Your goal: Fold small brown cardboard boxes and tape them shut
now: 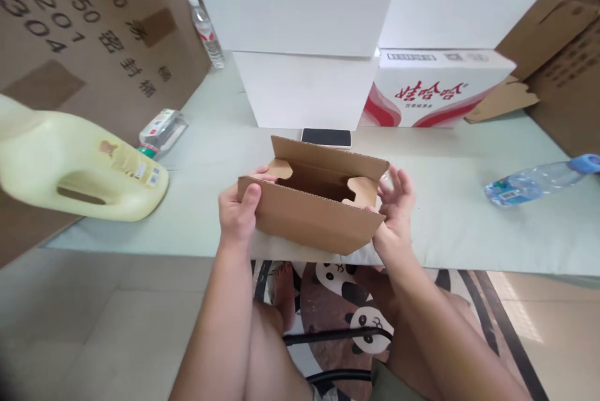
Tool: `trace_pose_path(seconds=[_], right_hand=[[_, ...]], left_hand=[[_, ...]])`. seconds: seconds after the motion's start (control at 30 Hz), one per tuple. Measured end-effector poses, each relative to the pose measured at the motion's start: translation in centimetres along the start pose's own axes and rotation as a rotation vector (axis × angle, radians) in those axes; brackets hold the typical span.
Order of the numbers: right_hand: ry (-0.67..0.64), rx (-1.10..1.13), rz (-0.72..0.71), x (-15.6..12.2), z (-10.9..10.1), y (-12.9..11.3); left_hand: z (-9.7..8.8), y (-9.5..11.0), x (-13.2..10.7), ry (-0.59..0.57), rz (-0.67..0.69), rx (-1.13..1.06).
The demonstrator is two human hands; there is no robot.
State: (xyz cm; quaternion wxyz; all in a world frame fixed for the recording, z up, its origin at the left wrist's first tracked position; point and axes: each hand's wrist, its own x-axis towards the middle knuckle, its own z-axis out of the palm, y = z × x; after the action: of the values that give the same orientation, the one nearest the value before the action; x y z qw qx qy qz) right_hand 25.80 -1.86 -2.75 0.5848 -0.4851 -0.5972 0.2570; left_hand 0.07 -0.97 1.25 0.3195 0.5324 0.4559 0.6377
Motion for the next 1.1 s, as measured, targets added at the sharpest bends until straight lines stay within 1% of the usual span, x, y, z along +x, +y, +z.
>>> trace_pose_path(seconds=[0.07, 0.13, 0.23, 0.3, 0.37, 0.47, 0.6, 0.67, 0.73, 0.77, 0.8, 0.83, 0.9, 0.97, 1.03, 1.07, 1.1], right_hand=[[-0.060, 0.064, 0.052, 0.2, -0.1, -0.3], [-0.086, 0.081, 0.093, 0.4, -0.3, -0.8], [-0.143, 0.120, 0.177, 0.2, -0.9, -1.6], [-0.175, 0.187, 0.205, 0.0, -1.2, -1.8], [-0.189, 0.221, 0.182, -0.3, -1.4, -1.6], [-0.210, 0.229, 0.111, -0.5, -1.7, -1.0], [-0.256, 0.317, 0.041, -0.5, -2.1, -0.3], [-0.221, 0.280, 0.043, -0.5, -2.2, 0.0], [-0.150, 0.209, 0.094, -0.6, -2.2, 0.2], [-0.134, 0.178, 0.146, -0.6, -2.1, 0.3], [-0.150, 0.160, 0.210, -0.7, -2.0, 0.4], [-0.200, 0.159, 0.274, -0.7, -1.9, 0.4], [-0.348, 0.215, 0.349, -0.7, -1.5, 0.2], [-0.458, 0.316, 0.305, -0.5, -1.1, -0.2], [-0.505, 0.348, 0.200, -0.3, -0.9, -0.9], [-0.525, 0.325, 0.148, -0.2, -0.8, -1.2], [-0.544, 0.282, 0.101, -0.1, -0.8, -1.5]], left_hand=[[0.5, 0.1, 0.2, 0.031, -0.042, 0.014], [1.0, 0.0, 0.5, 0.049, -0.067, 0.029], [1.4, -0.5, 1.0, 0.066, -0.018, 0.023], [1.3, -1.0, 1.1, 0.062, 0.006, 0.011], [1.1, -1.4, 1.1, 0.051, -0.001, 0.033], [0.7, -1.5, 0.8, 0.056, -0.009, 0.124], [0.6, -1.1, 0.6, -0.002, -0.058, 0.159], [0.5, -1.0, 0.8, 0.023, -0.106, 0.121], [0.2, -1.0, 1.1, 0.112, -0.168, 0.057], [-0.2, -1.0, 1.3, 0.168, -0.210, 0.016], [-0.5, -1.0, 1.5, 0.222, -0.257, -0.027], [-0.9, -1.1, 1.7, 0.264, -0.305, -0.069], [-1.6, -1.2, 2.0, 0.330, -0.381, -0.142], [-1.7, -1.6, 2.1, 0.392, -0.427, -0.190], [-1.1, -2.0, 1.9, 0.429, -0.508, -0.196], [-0.6, -2.2, 1.7, 0.416, -0.574, -0.185], [0.1, -2.5, 1.4, 0.371, -0.671, -0.162]])
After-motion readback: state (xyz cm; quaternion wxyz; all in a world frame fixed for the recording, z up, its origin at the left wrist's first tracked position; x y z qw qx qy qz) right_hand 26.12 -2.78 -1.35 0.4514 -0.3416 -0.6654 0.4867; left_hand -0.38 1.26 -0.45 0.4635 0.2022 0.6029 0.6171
